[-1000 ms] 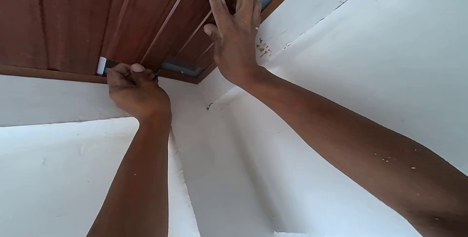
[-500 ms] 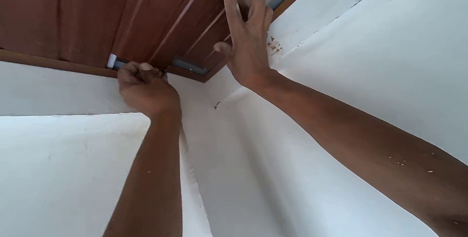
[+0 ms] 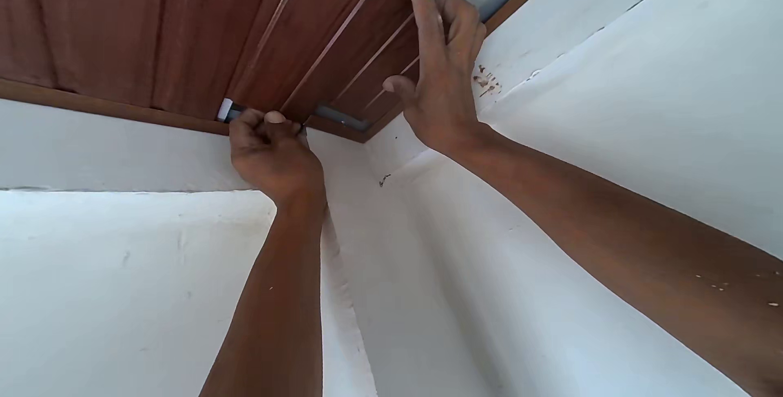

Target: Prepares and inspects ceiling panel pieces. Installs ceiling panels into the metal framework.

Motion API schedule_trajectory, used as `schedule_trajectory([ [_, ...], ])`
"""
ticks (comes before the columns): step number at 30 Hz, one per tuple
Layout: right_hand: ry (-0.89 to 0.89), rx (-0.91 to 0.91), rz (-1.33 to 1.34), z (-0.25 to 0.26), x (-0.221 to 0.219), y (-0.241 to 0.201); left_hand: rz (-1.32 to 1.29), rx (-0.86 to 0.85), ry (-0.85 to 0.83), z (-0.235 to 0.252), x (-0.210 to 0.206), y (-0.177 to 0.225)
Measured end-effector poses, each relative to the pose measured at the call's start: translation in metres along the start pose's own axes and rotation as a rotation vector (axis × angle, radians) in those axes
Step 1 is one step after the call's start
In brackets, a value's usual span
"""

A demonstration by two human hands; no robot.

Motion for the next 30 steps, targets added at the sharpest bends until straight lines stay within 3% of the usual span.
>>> schedule_trajectory([
  [25, 0.073, -0.026, 0.051, -0.002, 0.002, 0.004, 0.008, -0.005, 0.01, 0.0, 0.0, 0.001],
  [30, 0.063, -0.034, 0.027, -0.002, 0.002, 0.007, 0.224, -0.007, -0.03, -0.007, -0.001, 0.006],
])
Point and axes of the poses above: each hand's wrist, its own z-axis towards the middle knuckle, its own x-axis out of the back of the hand, y = z × x, the point moved 7 cm from there along z, towards the middle knuckle, and after that the axes turned 5 degrees about -z, right-handed, at the moved point
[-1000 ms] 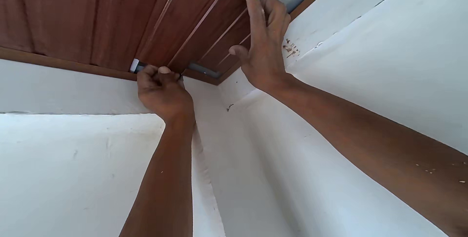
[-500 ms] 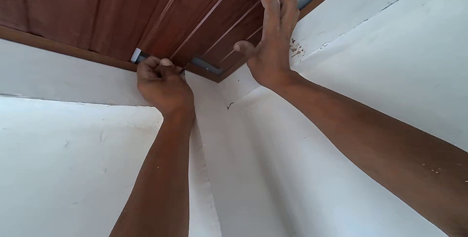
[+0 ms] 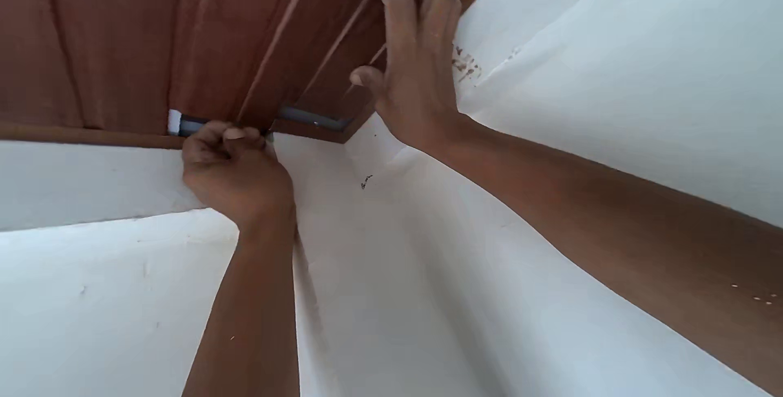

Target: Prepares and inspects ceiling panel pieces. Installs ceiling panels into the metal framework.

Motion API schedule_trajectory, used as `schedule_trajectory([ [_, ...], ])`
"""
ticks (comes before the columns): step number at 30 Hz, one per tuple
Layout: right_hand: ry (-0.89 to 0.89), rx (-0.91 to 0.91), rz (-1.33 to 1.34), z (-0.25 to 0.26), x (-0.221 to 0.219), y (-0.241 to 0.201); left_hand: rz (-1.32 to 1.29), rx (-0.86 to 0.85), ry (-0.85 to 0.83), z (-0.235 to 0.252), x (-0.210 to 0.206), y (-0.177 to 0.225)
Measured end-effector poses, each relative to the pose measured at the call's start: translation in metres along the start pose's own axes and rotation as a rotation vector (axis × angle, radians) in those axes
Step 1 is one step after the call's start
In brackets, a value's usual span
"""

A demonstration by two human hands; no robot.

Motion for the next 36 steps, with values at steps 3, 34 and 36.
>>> schedule_trajectory([
  [3, 0.003, -0.002, -0.021, 0.0011, -0.0008, 0.0008, 0.144, 0.027, -0.028, -0.0015, -0.0025, 0.0006],
  [34, -0.276, 0.029, 0.103, 0.0009, -0.0019, -0.002, 0.107, -0.068, -0.143, 0.0046, -0.0082, 0.0033],
  [36, -0.32, 0.011, 0.103, 0.0022, -0.0032, -0.0015, 0.1, -0.056, -0.128, 0.0042, -0.0076, 0.0031],
])
Point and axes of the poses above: each hand's wrist, its own z-axis towards the middle knuckle, its own x-axis out of the back of the hand, y = z × x, the point moved 7 cm from there along z, towards the middle knuckle, and after that the axes turned 5 degrees about -z, right-handed, at the moved point
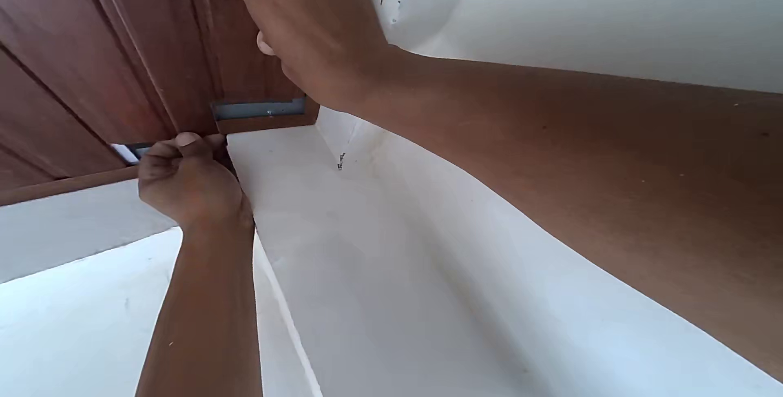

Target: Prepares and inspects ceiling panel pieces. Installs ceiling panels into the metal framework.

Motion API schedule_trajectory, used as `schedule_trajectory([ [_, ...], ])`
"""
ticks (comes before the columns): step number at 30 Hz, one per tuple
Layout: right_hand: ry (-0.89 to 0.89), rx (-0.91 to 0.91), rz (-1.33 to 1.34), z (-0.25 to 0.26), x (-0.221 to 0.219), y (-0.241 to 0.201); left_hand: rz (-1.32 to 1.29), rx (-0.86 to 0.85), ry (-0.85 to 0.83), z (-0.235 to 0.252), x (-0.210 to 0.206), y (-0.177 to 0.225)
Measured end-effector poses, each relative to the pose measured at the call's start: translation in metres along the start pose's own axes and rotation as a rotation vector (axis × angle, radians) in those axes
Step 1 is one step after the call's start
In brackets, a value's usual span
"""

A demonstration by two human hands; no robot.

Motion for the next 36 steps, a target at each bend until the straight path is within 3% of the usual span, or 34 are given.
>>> schedule_trajectory([
  [6, -0.018, -0.051, 0.081, 0.005, -0.001, 0.009, -0.022, -0.006, 0.037, 0.002, 0.002, -0.002],
  [11, 0.111, -0.123, 0.33, 0.02, 0.031, 0.023, -0.092, -0.007, 0.059, 0.001, 0.004, -0.004],
  [24, 0.189, -0.194, 0.254, 0.022, 0.044, 0.03, -0.123, -0.021, 0.026, 0.002, 0.001, -0.002],
  [29, 0.242, -0.191, 0.206, 0.034, 0.063, 0.031, -0.084, -0.177, -0.072, 0.002, -0.005, 0.008],
  [36, 0.014, -0.07, 0.157, 0.036, 0.057, 0.029, -0.081, -0.179, 0.008, 0.0, 0.0, 0.01],
])
Point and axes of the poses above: each hand's wrist, its own z-axis towards the middle knuckle, its own x-axis out of the back of the hand, y = z × x, the point moved 7 cm from there along z, towards the middle knuckle, and after that the axes turned 5 degrees about -z, right-handed, at the moved point
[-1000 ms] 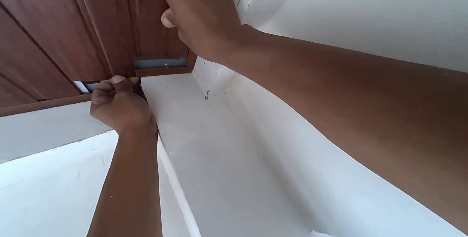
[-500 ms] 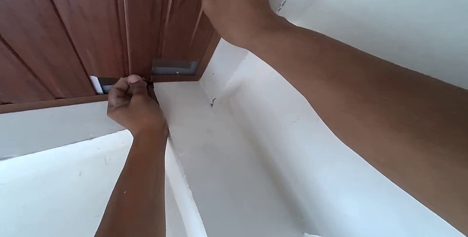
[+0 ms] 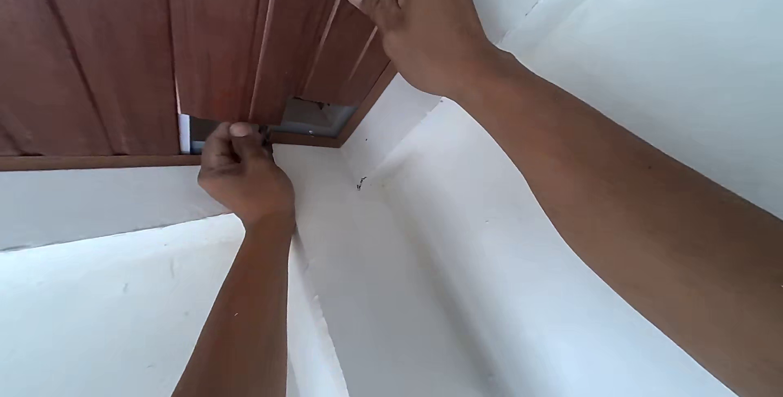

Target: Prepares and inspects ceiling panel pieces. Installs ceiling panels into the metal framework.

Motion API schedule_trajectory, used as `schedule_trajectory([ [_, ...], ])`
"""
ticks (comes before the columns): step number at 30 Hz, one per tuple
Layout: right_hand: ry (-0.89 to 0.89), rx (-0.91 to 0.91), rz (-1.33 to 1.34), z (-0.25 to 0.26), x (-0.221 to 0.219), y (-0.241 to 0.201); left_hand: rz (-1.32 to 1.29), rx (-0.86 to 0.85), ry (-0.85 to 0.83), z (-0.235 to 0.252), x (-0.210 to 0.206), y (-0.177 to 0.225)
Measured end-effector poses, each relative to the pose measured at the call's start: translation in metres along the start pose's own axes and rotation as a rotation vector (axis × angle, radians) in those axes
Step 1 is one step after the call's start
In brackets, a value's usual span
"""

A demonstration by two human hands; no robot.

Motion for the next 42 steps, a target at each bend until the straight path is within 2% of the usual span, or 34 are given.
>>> schedule_trajectory([
  [3, -0.062, 0.01, -0.067, 0.006, 0.007, -0.005, 0.001, 0.169, 0.206, -0.003, 0.012, -0.004],
  [5, -0.137, 0.003, -0.103, 0.011, 0.015, -0.008, -0.096, 0.186, 0.243, -0.003, 0.012, -0.005],
  [9, -0.277, 0.05, -0.19, 0.023, 0.022, -0.019, -0.16, -0.071, 0.051, 0.002, -0.001, 0.015],
  [11, -0.339, 0.095, -0.25, 0.028, 0.026, -0.026, -0.189, -0.1, 0.027, 0.003, -0.001, 0.014],
  [20, -0.478, 0.187, -0.325, 0.042, 0.032, -0.037, -0.395, 0.027, 0.082, 0.007, -0.004, 0.002],
  [23, -0.502, 0.196, -0.318, 0.045, 0.03, -0.04, -0.42, 0.047, 0.056, 0.008, -0.005, 0.0],
  [26, -0.518, 0.21, -0.32, 0.046, 0.033, -0.04, -0.416, 0.137, 0.024, 0.007, -0.008, 0.001],
  [30, -0.473, 0.266, -0.304, 0.054, 0.056, -0.026, -0.428, 0.223, -0.002, 0.016, -0.018, 0.028],
  [37, -0.536, 0.242, -0.325, 0.066, 0.08, -0.022, -0.586, 0.384, 0.078, 0.012, -0.042, 0.057],
  [42, -0.555, 0.249, -0.399, 0.085, 0.123, -0.015, -0.659, 0.444, 0.093, 0.02, -0.07, 0.095],
])
Point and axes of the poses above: each hand's wrist, its own z-axis towards the middle knuckle, its own x-axis out of the back of the hand, y = z × x, the point moved 7 cm from there along z, towards the middle knuckle, and after that the axes turned 5 degrees about -z, right-handed, at the moved point
